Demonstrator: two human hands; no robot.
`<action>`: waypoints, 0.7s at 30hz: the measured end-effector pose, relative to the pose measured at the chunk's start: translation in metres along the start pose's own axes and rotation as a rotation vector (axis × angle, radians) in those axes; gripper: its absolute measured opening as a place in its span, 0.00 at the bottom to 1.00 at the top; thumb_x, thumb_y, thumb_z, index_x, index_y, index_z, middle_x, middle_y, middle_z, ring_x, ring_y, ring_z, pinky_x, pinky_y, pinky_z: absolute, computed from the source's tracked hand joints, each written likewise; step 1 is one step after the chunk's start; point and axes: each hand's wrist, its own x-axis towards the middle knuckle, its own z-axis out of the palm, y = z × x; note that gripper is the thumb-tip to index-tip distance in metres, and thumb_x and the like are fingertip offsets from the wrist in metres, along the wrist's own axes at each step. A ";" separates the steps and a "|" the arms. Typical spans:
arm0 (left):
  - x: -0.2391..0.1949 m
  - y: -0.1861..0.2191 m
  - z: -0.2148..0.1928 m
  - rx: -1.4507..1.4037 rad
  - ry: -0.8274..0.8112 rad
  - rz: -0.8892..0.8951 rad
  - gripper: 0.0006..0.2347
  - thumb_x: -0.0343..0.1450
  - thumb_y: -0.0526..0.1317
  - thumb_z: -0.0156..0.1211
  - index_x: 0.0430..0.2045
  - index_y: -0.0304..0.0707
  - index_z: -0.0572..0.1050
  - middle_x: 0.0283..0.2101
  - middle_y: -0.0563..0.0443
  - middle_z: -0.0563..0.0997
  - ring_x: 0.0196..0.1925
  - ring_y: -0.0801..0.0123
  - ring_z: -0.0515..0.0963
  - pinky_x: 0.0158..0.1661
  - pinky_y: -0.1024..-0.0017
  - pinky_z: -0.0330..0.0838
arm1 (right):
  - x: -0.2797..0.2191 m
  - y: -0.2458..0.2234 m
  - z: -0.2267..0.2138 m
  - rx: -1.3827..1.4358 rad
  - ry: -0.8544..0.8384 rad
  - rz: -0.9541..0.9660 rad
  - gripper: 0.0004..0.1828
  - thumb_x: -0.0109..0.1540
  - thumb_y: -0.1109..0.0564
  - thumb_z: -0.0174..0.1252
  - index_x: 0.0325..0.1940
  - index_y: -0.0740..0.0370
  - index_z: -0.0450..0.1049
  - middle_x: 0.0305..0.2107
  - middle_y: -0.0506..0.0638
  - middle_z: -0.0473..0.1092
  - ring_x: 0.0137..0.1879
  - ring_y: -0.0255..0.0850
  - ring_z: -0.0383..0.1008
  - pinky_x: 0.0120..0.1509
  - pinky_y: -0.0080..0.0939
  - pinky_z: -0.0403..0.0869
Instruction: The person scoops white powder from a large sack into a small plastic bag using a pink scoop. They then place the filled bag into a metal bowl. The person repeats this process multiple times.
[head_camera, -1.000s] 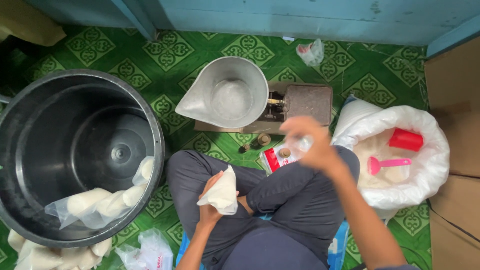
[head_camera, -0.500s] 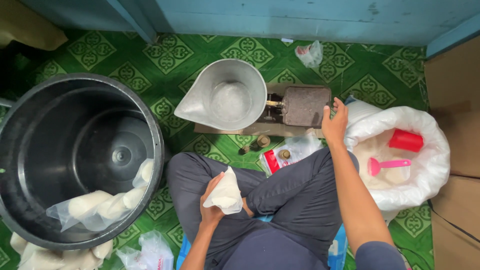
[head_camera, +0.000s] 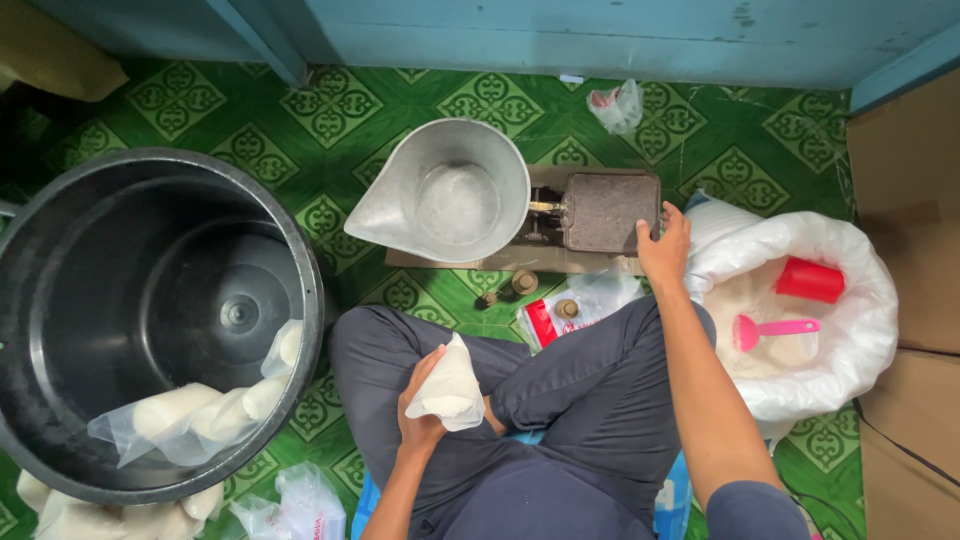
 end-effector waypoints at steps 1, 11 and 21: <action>0.000 0.001 -0.001 0.000 0.000 -0.002 0.28 0.63 0.44 0.67 0.59 0.48 0.67 0.62 0.51 0.72 0.62 0.61 0.74 0.44 0.67 0.77 | -0.001 -0.002 -0.001 -0.001 -0.001 0.000 0.30 0.63 0.49 0.53 0.67 0.62 0.60 0.55 0.59 0.60 0.60 0.50 0.64 0.64 0.51 0.62; 0.000 0.001 -0.002 -0.011 -0.007 -0.008 0.28 0.63 0.45 0.66 0.60 0.49 0.67 0.63 0.52 0.71 0.63 0.61 0.74 0.42 0.67 0.77 | -0.005 -0.009 -0.004 0.008 -0.009 0.019 0.29 0.65 0.47 0.50 0.67 0.62 0.60 0.56 0.58 0.60 0.60 0.50 0.64 0.64 0.52 0.62; 0.001 0.003 -0.002 -0.023 -0.001 -0.006 0.27 0.64 0.43 0.66 0.59 0.46 0.68 0.62 0.51 0.72 0.63 0.62 0.73 0.46 0.68 0.76 | -0.007 -0.015 -0.007 0.028 -0.019 0.046 0.28 0.64 0.48 0.51 0.66 0.61 0.60 0.56 0.58 0.59 0.61 0.50 0.64 0.64 0.51 0.63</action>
